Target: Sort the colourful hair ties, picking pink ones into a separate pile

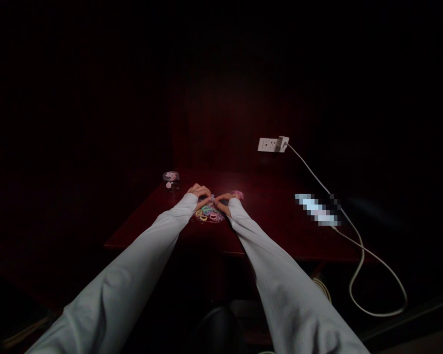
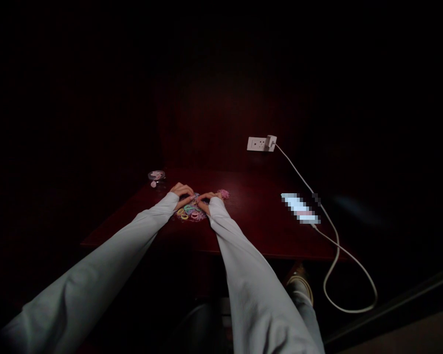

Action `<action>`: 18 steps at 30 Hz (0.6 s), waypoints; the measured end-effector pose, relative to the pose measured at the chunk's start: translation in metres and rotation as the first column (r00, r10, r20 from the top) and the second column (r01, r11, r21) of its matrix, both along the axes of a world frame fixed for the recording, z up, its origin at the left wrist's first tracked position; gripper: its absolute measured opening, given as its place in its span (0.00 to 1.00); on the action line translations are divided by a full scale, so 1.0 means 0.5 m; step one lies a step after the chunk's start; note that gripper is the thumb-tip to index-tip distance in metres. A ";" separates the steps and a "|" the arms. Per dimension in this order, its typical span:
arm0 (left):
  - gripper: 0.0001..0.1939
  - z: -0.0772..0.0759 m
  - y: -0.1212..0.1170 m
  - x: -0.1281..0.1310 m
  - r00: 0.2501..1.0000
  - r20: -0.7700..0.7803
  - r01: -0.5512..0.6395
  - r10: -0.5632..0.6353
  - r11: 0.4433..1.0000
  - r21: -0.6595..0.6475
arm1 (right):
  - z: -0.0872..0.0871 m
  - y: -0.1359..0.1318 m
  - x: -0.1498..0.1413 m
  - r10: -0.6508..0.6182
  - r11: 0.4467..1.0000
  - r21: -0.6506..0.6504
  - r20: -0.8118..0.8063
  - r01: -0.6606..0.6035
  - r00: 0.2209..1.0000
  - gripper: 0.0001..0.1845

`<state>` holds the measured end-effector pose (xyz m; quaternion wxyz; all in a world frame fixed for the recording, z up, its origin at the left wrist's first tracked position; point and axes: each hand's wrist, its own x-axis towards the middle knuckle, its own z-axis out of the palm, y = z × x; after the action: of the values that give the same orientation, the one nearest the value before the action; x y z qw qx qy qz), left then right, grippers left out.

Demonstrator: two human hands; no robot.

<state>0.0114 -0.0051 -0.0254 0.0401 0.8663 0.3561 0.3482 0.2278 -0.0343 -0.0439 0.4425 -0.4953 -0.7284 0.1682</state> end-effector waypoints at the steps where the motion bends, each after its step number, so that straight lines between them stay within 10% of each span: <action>1: 0.10 0.000 0.000 0.000 1.000 -0.002 -0.002 0.002 1.000 -0.002 | 0.000 0.001 0.000 -0.004 1.000 -0.008 0.003 0.004 1.000 0.06; 18: 0.13 -0.004 -0.006 -0.001 0.998 0.005 0.064 -0.064 0.998 0.022 | 0.017 -0.014 0.000 -0.012 1.000 -0.022 -0.009 0.012 1.000 0.02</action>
<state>0.0112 -0.0080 -0.0275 0.0429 0.8765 0.3245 0.3530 0.2278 -0.0413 -0.0357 0.4411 -0.5036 -0.7217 0.1757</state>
